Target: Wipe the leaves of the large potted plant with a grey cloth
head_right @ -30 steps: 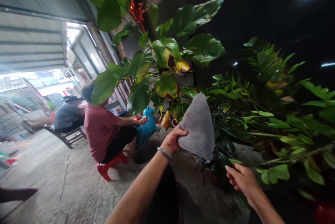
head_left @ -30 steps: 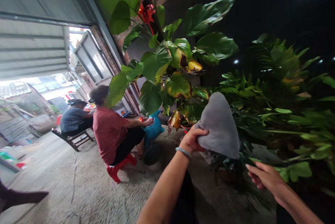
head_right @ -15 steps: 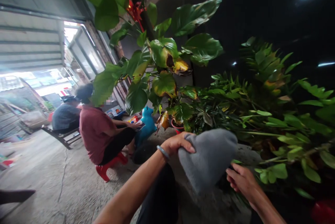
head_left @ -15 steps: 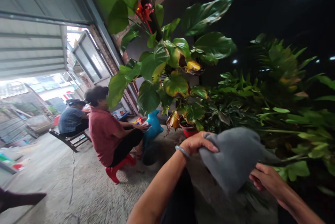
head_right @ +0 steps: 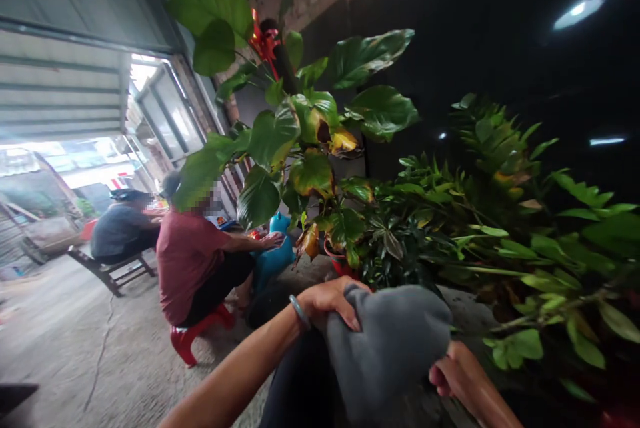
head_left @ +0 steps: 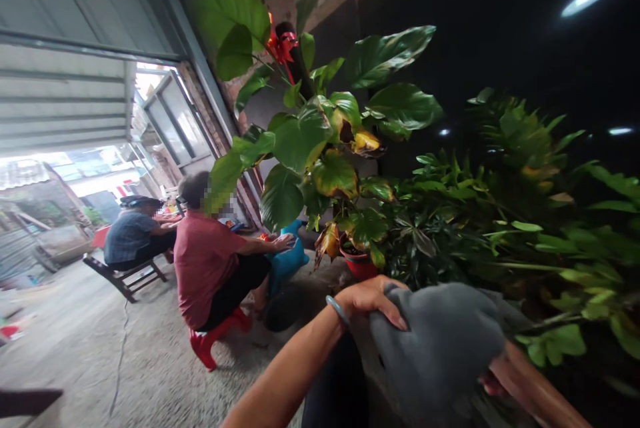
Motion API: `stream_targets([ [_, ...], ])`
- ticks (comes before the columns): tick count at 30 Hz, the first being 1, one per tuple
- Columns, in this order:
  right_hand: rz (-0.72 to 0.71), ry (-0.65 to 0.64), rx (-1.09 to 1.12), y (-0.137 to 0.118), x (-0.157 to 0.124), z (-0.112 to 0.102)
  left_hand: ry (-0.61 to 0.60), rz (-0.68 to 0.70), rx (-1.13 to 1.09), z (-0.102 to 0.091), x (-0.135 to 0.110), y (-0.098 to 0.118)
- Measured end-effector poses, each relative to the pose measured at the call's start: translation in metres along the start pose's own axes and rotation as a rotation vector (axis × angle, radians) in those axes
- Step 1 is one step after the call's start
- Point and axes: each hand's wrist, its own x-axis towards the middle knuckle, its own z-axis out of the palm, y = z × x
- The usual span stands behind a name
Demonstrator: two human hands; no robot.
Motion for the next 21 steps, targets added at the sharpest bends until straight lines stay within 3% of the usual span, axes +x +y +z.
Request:
stream_targets([
  [3,-0.005,0.018,0.046,-0.005,0.001,-0.005,0.061,0.284,-0.226,-0.009,-0.004,0.02],
  [6,-0.011,0.043,0.08,-0.01,0.002,-0.005,0.197,0.376,-0.422,-0.009,0.009,0.013],
  [10,-0.002,0.061,0.101,-0.013,0.004,-0.003,0.335,0.146,-0.4,0.002,0.02,-0.041],
  [12,0.002,0.067,0.107,-0.013,0.004,-0.003,0.276,0.01,-0.339,0.01,0.015,-0.069],
  [14,-0.002,0.07,0.114,-0.013,0.003,-0.004,0.213,-0.042,-0.332,0.016,0.005,-0.081],
  [16,-0.01,0.073,0.119,-0.014,-0.001,-0.004,0.21,0.017,-0.386,0.018,-0.002,-0.074],
  [21,0.0,0.12,0.101,-0.024,-0.011,-0.003,0.393,0.404,-0.594,0.009,0.005,-0.01],
])
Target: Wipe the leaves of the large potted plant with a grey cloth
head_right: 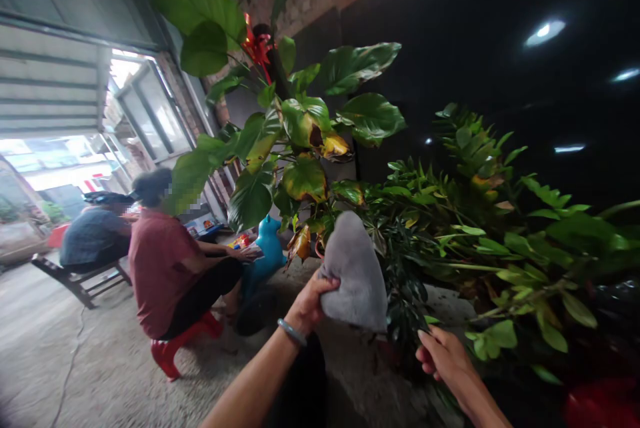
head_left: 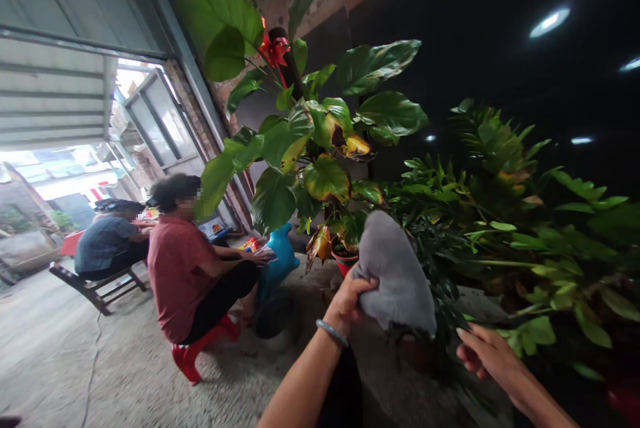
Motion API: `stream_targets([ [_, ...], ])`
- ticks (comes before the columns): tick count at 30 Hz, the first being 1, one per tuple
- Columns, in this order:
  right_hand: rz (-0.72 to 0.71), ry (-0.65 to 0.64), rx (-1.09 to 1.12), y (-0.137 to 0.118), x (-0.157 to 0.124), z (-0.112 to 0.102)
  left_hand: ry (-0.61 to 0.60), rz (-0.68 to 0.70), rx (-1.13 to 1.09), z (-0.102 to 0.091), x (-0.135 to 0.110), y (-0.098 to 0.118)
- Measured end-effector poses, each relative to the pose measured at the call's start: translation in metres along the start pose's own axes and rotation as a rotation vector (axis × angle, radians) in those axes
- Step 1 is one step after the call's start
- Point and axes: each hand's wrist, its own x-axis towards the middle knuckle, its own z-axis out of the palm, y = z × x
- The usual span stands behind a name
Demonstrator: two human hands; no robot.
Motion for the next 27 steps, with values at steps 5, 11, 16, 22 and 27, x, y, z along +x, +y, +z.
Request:
stream_targets([
  [5,0.021,0.035,-0.032,-0.005,0.002,0.003,0.105,-0.095,0.133,0.005,0.013,-0.023],
  [11,0.02,-0.026,-0.073,0.001,0.004,-0.003,-0.032,-0.401,0.331,-0.02,-0.026,-0.053],
  [16,0.038,-0.038,-0.111,0.003,0.002,-0.001,-0.132,-0.126,0.153,-0.004,-0.011,0.0],
  [22,0.017,0.003,-0.119,0.0,0.004,0.004,0.103,-0.156,-0.027,-0.002,0.021,-0.031],
  [27,-0.035,-0.036,-0.109,0.0,0.003,-0.004,-0.087,-0.487,0.39,-0.032,-0.014,-0.061],
])
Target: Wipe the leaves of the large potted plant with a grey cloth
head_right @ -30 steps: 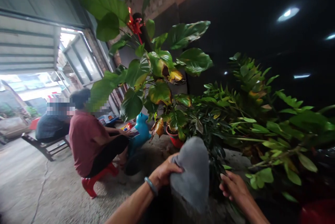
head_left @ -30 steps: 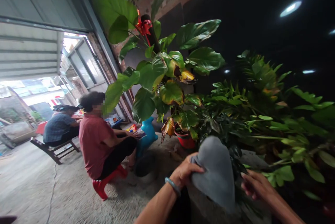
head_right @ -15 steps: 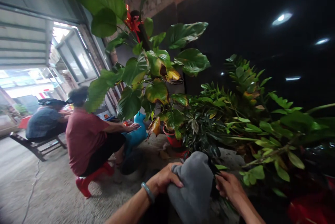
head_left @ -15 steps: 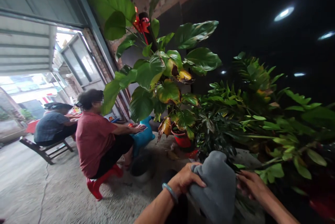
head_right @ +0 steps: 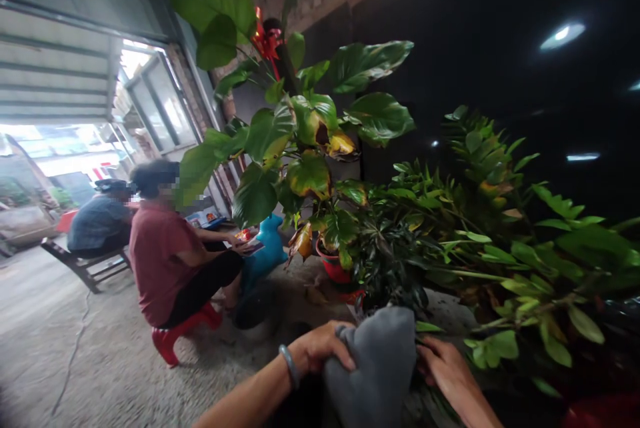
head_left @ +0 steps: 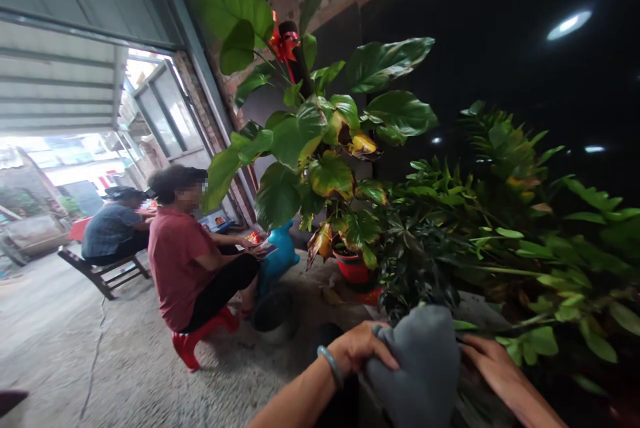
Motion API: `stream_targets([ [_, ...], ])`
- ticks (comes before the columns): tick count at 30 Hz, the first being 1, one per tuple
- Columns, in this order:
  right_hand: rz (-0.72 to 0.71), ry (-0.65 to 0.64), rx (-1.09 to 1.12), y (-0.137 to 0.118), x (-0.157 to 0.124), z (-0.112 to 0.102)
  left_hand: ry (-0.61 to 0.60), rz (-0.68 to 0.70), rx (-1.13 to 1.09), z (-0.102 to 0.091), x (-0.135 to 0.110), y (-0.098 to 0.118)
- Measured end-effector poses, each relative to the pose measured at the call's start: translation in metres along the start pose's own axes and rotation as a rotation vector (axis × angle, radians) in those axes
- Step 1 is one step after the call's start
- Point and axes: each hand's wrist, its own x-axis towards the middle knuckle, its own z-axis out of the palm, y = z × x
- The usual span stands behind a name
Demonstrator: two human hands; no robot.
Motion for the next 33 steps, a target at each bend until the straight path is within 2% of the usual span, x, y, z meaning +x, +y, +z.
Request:
stream_targets([
  [2,0.013,-0.016,-0.009,0.001,-0.001,-0.002,-0.03,0.051,0.015,-0.006,-0.014,0.008],
  [4,0.027,-0.025,-0.014,0.002,-0.002,-0.003,-0.049,0.203,-0.099,-0.01,-0.02,0.032],
  [6,0.035,-0.025,-0.017,0.002,-0.003,-0.002,-0.04,0.338,-0.278,-0.009,-0.015,0.058],
  [8,0.043,-0.016,-0.024,0.002,-0.002,0.0,0.014,0.401,-0.422,-0.005,-0.001,0.072],
  [10,0.04,-0.001,-0.027,0.001,-0.002,0.001,0.054,0.373,-0.455,0.002,0.014,0.068],
  [13,0.009,0.029,-0.023,0.0,-0.002,0.002,0.052,0.225,-0.3,0.007,0.024,0.035],
  [15,-0.025,0.047,-0.007,-0.001,-0.004,0.001,0.027,0.101,-0.167,0.006,0.017,0.012],
  [17,-0.04,0.058,0.023,-0.002,-0.007,0.001,-0.001,0.029,-0.084,0.0,0.002,0.002],
  [19,-0.026,0.069,0.061,-0.005,-0.011,0.0,-0.016,0.029,-0.058,-0.006,-0.012,0.008],
  [21,-0.012,0.079,0.099,-0.011,-0.015,0.0,-0.027,0.109,-0.091,-0.008,-0.02,0.027],
  [24,-0.011,0.099,0.136,-0.02,-0.021,0.002,-0.023,0.267,-0.257,-0.002,-0.013,0.059],
  [26,-0.009,0.106,0.143,-0.023,-0.024,0.004,0.016,0.326,-0.407,0.008,0.0,0.07],
  [29,0.01,0.117,0.145,-0.022,-0.022,0.007,0.075,0.241,-0.479,0.02,0.019,0.061],
  [31,0.024,0.122,0.149,-0.02,-0.019,0.007,0.071,0.135,-0.358,0.021,0.023,0.043],
  [33,0.027,0.118,0.168,-0.017,-0.017,0.005,-0.015,0.057,-0.205,0.013,0.02,0.022],
])
